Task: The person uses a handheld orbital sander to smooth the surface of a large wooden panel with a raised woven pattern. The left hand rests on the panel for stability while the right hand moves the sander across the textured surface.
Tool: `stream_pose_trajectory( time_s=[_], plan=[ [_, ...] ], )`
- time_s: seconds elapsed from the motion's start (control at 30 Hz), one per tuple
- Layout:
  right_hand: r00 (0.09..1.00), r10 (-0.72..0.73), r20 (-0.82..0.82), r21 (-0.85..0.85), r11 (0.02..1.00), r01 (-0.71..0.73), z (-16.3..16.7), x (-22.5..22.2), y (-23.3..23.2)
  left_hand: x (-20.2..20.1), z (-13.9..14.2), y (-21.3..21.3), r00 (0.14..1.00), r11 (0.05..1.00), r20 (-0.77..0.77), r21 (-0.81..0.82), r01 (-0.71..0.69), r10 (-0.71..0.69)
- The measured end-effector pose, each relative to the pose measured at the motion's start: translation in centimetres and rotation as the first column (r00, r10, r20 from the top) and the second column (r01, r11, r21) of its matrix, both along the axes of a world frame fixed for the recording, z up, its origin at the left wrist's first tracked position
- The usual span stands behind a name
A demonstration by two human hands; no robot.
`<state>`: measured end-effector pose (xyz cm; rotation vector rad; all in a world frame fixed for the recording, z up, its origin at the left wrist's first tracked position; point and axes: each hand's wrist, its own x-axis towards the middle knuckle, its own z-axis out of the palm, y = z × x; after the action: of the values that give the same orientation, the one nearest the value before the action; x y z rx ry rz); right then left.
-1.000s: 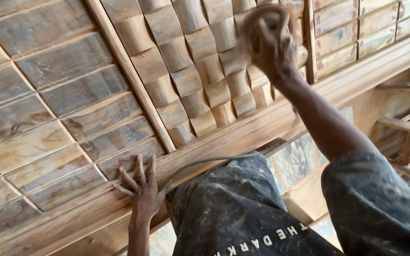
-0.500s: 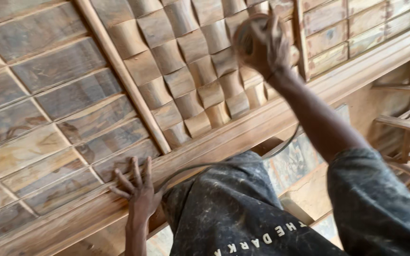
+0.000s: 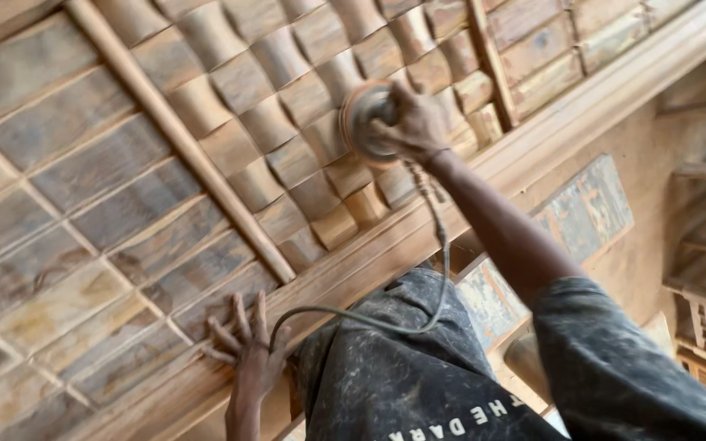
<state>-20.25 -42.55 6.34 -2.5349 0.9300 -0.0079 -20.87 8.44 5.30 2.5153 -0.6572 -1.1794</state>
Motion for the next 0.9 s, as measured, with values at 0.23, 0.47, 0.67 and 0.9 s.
stream_pose_trajectory(
  time_s=[0.23,0.47,0.67,0.9],
  plan=[
    [0.961,-0.21,0.18,0.301,0.942,0.15,0.4,4.2,-4.0,0.0,-0.3,0.9,0.997,0.998,-0.069,-0.055,-0.02,0.017],
    [0.978,-0.197,0.069,0.338,0.927,0.163,1.1,-1.4,-4.5,-0.1,-0.5,-0.9,0.996,0.998,-0.083,0.064,-0.022,0.027],
    [0.968,-0.248,0.028,0.324,0.919,0.226,0.2,3.0,-5.3,0.3,0.3,-0.2,0.991,0.995,-0.108,-0.06,-0.084,0.077],
    [0.975,-0.189,-0.113,0.253,0.944,0.212,2.8,0.0,-3.2,0.2,0.4,-1.3,0.997,0.999,-0.069,0.046,-0.025,0.028]
  ],
)
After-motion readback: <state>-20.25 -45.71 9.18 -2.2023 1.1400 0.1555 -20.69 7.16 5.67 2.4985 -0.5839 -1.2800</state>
